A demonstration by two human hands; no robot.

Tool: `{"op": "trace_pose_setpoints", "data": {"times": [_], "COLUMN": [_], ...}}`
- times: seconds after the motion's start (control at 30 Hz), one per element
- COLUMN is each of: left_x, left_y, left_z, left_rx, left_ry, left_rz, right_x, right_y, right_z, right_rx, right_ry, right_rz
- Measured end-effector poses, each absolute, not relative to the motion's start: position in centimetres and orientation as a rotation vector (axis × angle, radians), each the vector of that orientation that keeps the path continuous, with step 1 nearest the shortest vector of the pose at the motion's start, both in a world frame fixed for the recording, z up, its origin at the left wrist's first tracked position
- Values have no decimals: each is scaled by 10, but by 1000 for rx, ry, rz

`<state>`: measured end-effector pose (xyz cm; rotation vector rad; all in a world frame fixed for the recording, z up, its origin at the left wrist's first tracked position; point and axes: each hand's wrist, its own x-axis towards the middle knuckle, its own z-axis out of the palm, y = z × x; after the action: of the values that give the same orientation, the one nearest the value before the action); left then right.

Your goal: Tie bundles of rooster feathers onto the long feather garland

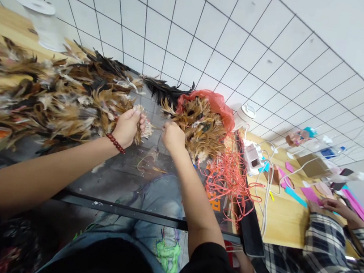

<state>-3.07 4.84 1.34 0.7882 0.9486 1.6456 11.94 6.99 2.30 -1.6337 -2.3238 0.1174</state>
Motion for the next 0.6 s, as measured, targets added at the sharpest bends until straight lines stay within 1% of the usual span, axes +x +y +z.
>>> {"op": "trace_pose_setpoints", "data": {"times": [0.1,0.2,0.33,0.4,0.5,0.6], "left_x": [-31,-30,-32,-32,-28,-22], "left_y": [48,46,46,46,45,42], "left_z": [14,16,20,19,15,9], "left_rx": [757,746,716,695,685,734], "left_ry": [951,929,903,909,925,937], "left_rz": [1666,1677,1689,1675,1601,1560], "right_x": [105,92,91,96,100,95], "right_y": [80,89,88,80,62,44], "right_z": [15,8,6,6,8,10], "right_rx": [-1730,-1749,-1657,-1586,-1456,-1287], "right_ry": [-2386,-2385,-2268,-2073,-1712,-1525], "right_rz": [59,146,257,385,681,891]}}
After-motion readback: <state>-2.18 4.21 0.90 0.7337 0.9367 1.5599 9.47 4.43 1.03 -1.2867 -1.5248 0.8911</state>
